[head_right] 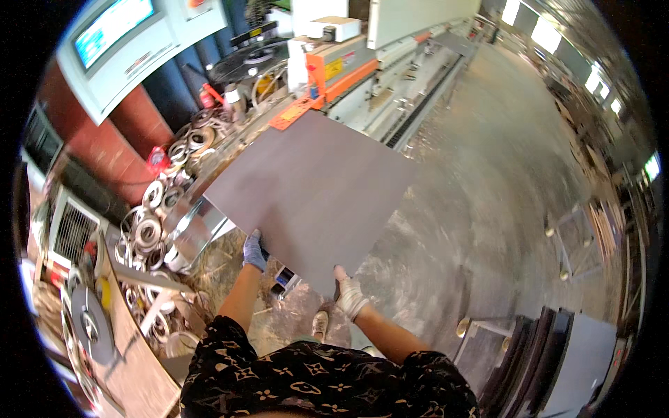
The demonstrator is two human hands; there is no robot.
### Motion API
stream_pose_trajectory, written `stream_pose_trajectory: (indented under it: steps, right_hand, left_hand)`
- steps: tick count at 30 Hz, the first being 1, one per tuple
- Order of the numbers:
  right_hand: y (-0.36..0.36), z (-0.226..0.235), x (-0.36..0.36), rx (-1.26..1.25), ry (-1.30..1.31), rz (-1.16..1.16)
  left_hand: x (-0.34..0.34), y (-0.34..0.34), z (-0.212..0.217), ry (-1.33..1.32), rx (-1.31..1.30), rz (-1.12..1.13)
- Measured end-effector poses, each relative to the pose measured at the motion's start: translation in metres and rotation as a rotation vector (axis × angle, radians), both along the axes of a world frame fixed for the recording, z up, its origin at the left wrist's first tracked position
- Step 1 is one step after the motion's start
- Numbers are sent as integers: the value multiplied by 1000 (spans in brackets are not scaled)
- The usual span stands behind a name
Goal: The person repeatedly picks up flat rectangular panels from a stack, carries them to a machine, and places them onto the machine's feed table. The person then returns to the stack to retrieve the next panel and repeats the cycle.
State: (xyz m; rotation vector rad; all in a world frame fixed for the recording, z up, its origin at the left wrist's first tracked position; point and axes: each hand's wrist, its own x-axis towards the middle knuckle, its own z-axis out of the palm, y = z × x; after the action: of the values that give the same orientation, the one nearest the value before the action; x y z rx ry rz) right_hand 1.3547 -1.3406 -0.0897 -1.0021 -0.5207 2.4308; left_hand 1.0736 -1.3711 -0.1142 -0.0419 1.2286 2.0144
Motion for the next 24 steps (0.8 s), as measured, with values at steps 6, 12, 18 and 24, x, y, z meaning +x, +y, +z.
stream_pose_trajectory:
  steps: [6, 12, 18, 24]
  right_hand:
    - [71, 28, 2, -48, 6, -187]
    - [102, 78, 43, 1187, -851, 132]
    - [-4, 68, 133, 427, -378, -428]
    - [-120, 85, 434, 123, -378, -1475]
  left_hand:
    - [-31, 93, -22, -210, -77, -294]
    - [-38, 178, -24, 53, -89, -646]
    - [1, 181, 27, -207, -155, -322]
    - [89, 99, 39, 553, -61, -305]
